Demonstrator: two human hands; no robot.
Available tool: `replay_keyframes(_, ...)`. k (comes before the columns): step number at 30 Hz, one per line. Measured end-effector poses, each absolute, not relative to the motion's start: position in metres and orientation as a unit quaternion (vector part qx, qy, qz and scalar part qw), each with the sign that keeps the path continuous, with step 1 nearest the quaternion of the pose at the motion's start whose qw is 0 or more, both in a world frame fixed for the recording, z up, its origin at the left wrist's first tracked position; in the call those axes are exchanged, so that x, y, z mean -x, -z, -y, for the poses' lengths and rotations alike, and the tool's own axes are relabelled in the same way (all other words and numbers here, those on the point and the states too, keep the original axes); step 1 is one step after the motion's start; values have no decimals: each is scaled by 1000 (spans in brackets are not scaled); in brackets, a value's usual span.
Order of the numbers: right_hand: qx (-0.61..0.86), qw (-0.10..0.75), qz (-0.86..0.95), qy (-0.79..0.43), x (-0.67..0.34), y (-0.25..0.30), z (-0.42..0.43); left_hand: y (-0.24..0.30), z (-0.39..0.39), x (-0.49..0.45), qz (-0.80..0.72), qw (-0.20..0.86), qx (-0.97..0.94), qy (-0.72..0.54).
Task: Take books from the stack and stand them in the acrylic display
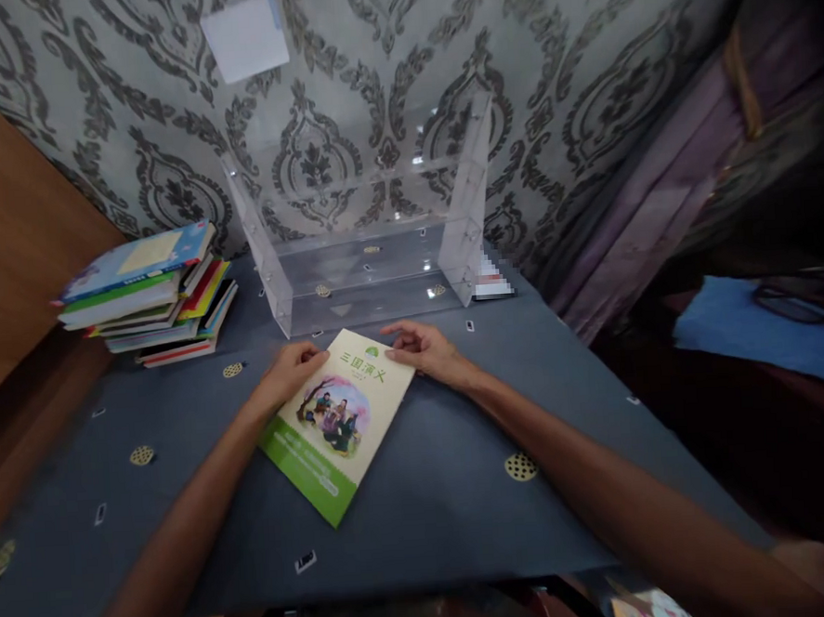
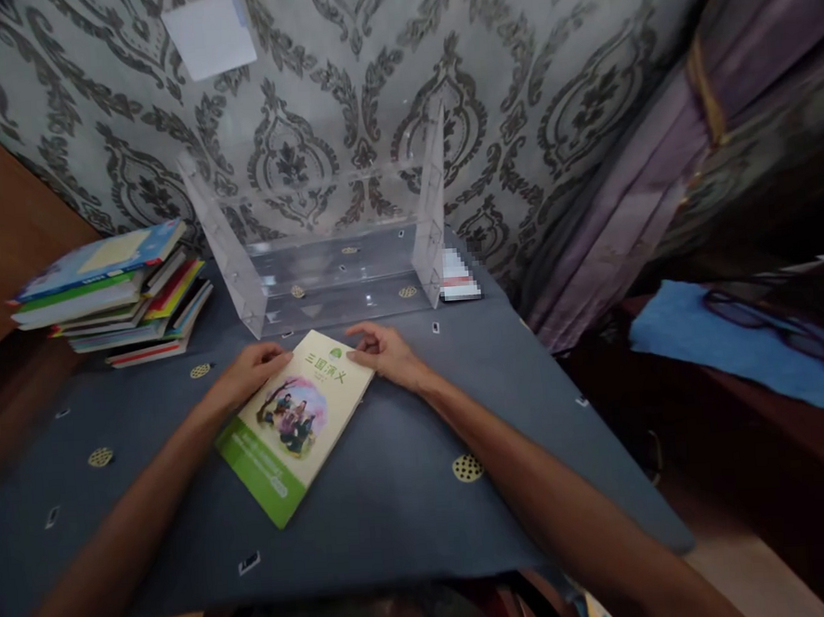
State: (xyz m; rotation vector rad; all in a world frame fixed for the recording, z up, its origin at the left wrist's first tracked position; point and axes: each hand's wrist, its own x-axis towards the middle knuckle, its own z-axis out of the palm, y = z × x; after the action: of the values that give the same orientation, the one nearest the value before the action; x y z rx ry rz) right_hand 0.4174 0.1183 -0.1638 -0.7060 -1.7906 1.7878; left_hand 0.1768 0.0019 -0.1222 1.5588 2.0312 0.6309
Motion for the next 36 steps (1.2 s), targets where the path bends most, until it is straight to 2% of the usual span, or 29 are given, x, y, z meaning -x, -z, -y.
replay_keyframes(2, 249, 272, 647, -668, -416, 164, -116, 124, -3, -176, -729, 284, -551, -290)
replay_keyframes(6, 236, 310, 614, -687, -414, 160, -110, 127, 2, -181, -714, 288, -502, -394)
replay_keyframes(10, 236, 358, 575, -697, -412, 150, -105, 123, 11, -193, -620, 472, -404, -478)
replay_keyframes(12, 246, 382, 550, -701, -411, 145, -103, 118, 13, -199, -579, 514, -370, -513)
replay_keyframes(17, 253, 385, 529, -713, -410, 139, -99, 96, 12, -206, -570, 407, -378, -605)
replay_keyframes(23, 211, 340, 631, -664, -414, 128, -92, 76, 2, -216, -517, 281, -396, -705)
replay_keyframes(30, 201, 386, 695, -573, -429, 96, -92, 72, -8, -239, -483, 226, -303, -790)
replay_keyframes(33, 193, 396, 711, -547, -430, 97, -91, 86, -4, -239, -536, 220, -285, -764)
replay_keyframes(36, 194, 404, 712, -540, -428, 109, -91, 107, 1, -234, -545, 261, -331, -725)
